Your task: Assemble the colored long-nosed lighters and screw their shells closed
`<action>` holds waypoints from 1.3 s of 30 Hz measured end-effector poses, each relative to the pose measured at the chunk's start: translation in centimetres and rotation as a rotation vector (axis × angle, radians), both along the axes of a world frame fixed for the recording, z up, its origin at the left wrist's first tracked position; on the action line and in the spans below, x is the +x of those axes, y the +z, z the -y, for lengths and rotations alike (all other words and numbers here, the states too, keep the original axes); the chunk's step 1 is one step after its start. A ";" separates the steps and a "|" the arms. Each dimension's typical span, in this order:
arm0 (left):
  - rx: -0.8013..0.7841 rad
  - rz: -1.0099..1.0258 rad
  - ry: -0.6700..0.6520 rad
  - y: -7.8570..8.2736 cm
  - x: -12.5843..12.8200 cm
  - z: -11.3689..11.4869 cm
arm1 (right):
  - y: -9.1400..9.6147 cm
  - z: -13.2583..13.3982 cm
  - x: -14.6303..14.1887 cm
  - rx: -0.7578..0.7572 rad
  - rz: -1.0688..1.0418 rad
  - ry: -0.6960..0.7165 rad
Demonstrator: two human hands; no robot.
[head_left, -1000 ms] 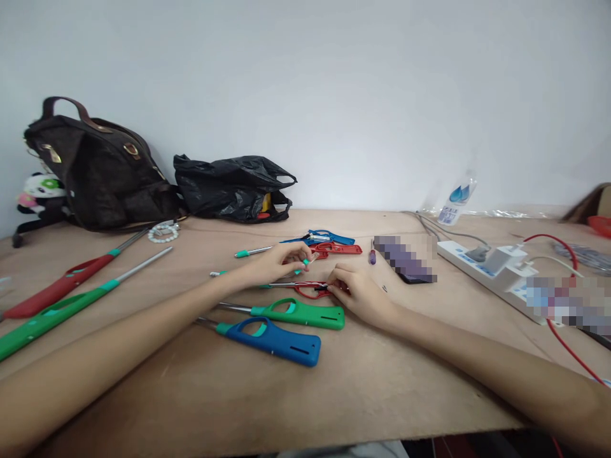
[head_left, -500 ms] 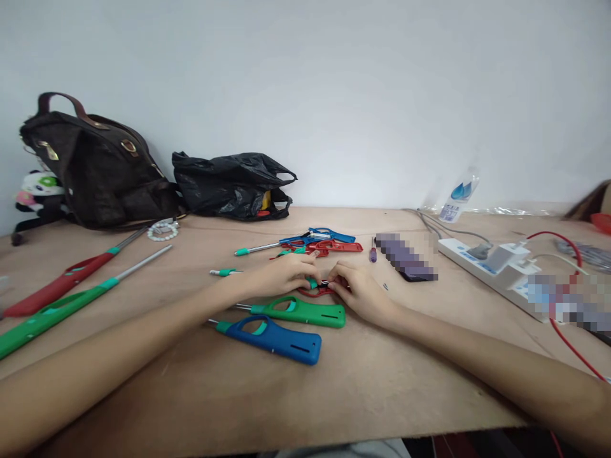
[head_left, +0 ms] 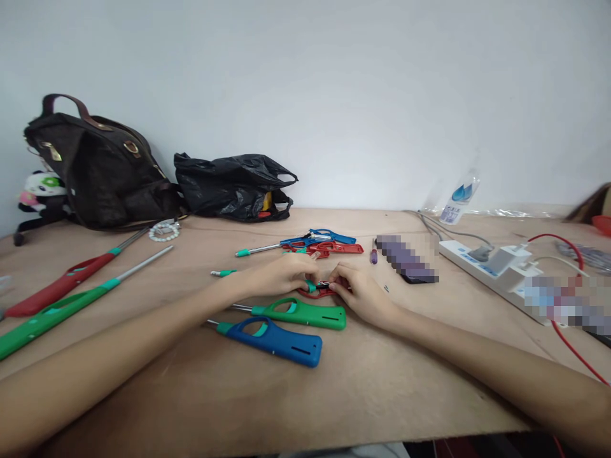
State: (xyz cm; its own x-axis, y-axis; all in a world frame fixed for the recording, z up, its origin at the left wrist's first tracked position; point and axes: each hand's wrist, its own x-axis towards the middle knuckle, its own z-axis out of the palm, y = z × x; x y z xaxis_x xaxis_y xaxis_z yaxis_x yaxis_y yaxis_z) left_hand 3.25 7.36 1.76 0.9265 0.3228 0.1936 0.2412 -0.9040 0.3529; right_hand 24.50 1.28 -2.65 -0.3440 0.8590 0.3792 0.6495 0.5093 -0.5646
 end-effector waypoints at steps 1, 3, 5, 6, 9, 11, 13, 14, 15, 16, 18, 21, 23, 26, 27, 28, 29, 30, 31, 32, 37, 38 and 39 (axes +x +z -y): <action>0.009 0.004 0.006 -0.1 0.1 0.1 | 0.0 0.0 0.0 -0.006 -0.007 -0.003; 0.035 0.035 0.026 -0.3 0.2 0.2 | 0.1 0.0 -0.1 -0.024 -0.026 -0.010; 0.040 0.076 0.034 -0.8 0.3 0.1 | 0.1 0.1 -0.2 -0.043 -0.045 -0.018; 0.032 0.087 0.029 -1.0 0.3 0.1 | 0.1 0.1 -0.2 -0.049 -0.050 -0.020; 0.008 0.107 0.001 -1.7 0.5 -0.1 | 0.0 0.1 -0.3 -0.054 -0.059 -0.029; 0.019 0.125 0.000 -2.0 0.5 -0.2 | -0.2 0.1 -0.2 -0.064 -0.077 -0.039; 0.039 0.141 0.027 -2.1 0.5 -0.2 | -0.3 0.1 -0.2 -0.082 -0.103 -0.045; 0.045 0.145 0.046 -2.1 0.5 -0.1 | -0.3 0.1 -0.1 -0.091 -0.116 -0.045; 0.048 0.149 0.065 -2.1 0.5 -0.1 | -0.3 0.0 -0.1 -0.100 -0.126 -0.042; 0.047 0.151 0.081 -2.2 0.5 -0.1 | -0.3 0.0 0.0 -0.107 -0.135 -0.038; 0.044 0.156 0.101 -2.3 0.4 -0.2 | -0.4 -0.1 0.1 -0.112 -0.148 -0.030; 0.055 0.175 0.107 -2.6 0.4 -0.3 | -0.4 -0.2 0.1 -0.107 -0.158 -0.022; 0.076 0.191 0.100 -2.8 0.4 -0.4 | -0.4 -0.2 0.1 -0.115 -0.163 -0.026; 0.145 0.182 0.084 -2.9 0.5 -0.5 | -0.2 -0.1 0.1 -0.121 -0.146 -0.028; 0.180 0.171 0.077 -2.9 0.5 -0.5 | -0.2 0.0 0.1 -0.114 -0.134 -0.023; 0.218 0.158 0.068 -2.9 0.5 -0.5 | -0.1 0.1 0.1 -0.103 -0.124 -0.016; 0.262 0.145 0.062 -2.9 0.5 -0.5 | -0.1 0.1 0.1 -0.091 -0.116 -0.009; 0.311 0.129 0.058 -2.8 0.5 -0.4 | 0.0 0.2 0.1 -0.080 -0.108 0.000; 0.364 0.108 0.054 -2.8 0.5 -0.4 | 0.0 0.2 0.1 -0.070 -0.097 0.008; 0.422 0.084 0.050 -2.7 0.5 -0.3 | 0.1 0.3 0.1 -0.060 -0.084 0.015; 0.707 -0.037 0.011 -2.7 0.5 0.0 | 0.3 0.4 0.1 0.001 -0.017 0.029; 0.738 -0.047 0.001 -2.7 0.5 0.0 | 0.3 0.4 0.1 0.005 -0.008 0.032; 0.762 -0.053 -0.011 -2.7 0.5 0.0 | 0.4 0.4 0.1 0.007 0.001 0.035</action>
State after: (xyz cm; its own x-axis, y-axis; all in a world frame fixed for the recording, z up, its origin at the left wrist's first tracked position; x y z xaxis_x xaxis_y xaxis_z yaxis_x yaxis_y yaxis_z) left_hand 3.76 7.32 -0.95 0.9430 0.1087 0.3147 0.2303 -0.8955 -0.3808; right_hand 24.60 0.88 -2.28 -0.3740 0.8439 0.3846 0.6322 0.5354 -0.5600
